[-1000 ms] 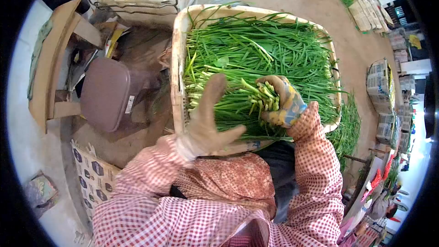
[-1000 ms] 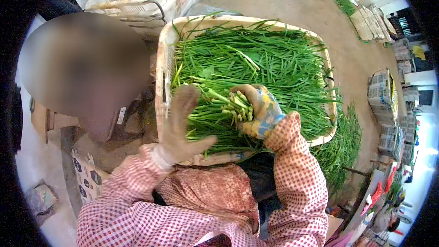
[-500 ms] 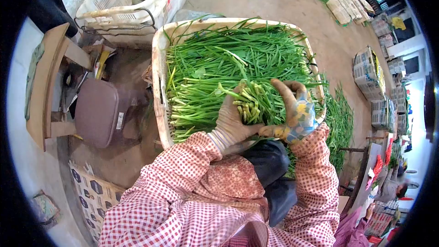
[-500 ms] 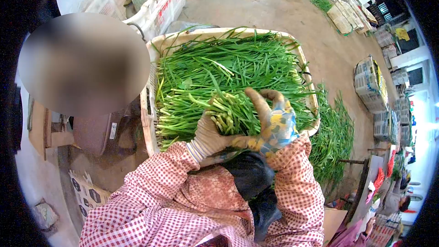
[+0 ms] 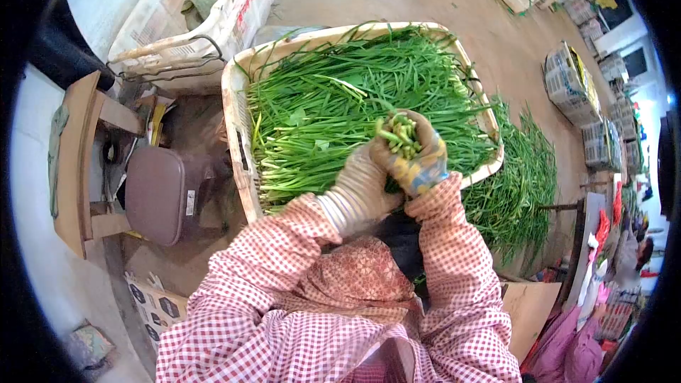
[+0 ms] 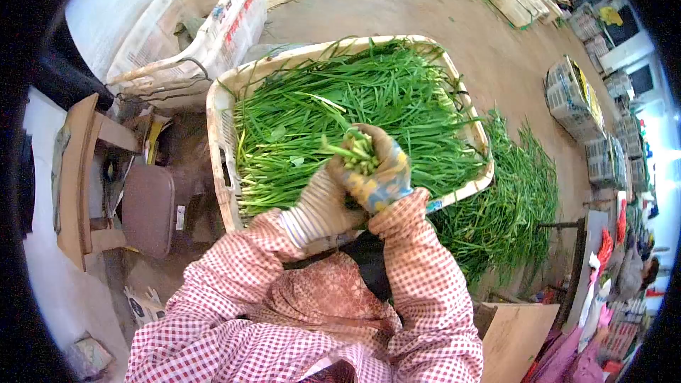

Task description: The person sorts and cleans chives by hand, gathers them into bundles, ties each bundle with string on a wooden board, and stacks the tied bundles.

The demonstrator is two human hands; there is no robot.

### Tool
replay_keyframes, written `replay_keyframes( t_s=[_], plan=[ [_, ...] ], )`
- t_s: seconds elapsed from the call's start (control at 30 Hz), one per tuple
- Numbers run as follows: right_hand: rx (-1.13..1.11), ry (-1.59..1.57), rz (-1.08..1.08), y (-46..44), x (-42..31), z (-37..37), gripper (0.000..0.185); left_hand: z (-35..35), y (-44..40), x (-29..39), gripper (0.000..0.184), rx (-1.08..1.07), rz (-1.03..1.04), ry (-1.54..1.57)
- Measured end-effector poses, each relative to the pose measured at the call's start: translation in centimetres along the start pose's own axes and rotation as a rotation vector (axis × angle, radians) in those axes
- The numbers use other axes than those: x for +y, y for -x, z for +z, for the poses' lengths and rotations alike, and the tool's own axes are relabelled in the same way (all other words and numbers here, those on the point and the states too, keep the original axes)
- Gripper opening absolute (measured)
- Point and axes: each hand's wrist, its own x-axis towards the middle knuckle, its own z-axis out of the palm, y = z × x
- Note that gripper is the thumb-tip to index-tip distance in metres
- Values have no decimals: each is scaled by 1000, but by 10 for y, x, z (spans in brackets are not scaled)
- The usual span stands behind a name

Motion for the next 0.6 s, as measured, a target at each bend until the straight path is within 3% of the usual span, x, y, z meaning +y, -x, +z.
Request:
replay_keyframes(
  t_s=[0.03,0.1,0.17,0.23,0.27,0.3,0.4,0.43,0.5,0.6],
  plan=[
    [-33,-168,34,0,7,-8,49,-37,0,29,79,13,52,-95],
    [42,-240,38,1,9,-19,45,-50,9,24,73,74,144,-245],
    [21,-366,33,0,21,-35,45,-53,18,10,80,10,138,-194],
    [-6,-327,-3,2,19,-39,45,-48,18,-3,91,199,209,-334],
    [-22,-380,13,5,20,-39,44,-45,15,-2,103,224,174,-395],
    [-41,-429,24,7,20,-38,44,-42,8,-3,103,217,192,-389],
    [-4,-464,27,8,20,-40,45,-24,-9,-15,114,-231,-97,-648],
    [18,-470,26,7,22,-42,45,-15,-11,-27,114,-238,-84,-648],
    [98,-510,39,4,26,-50,45,-3,-13,-43,114,-400,-252,-691],
    [222,-480,-37,-12,25,-77,40,2,-7,-49,115,-428,-240,-729]
  ],
)
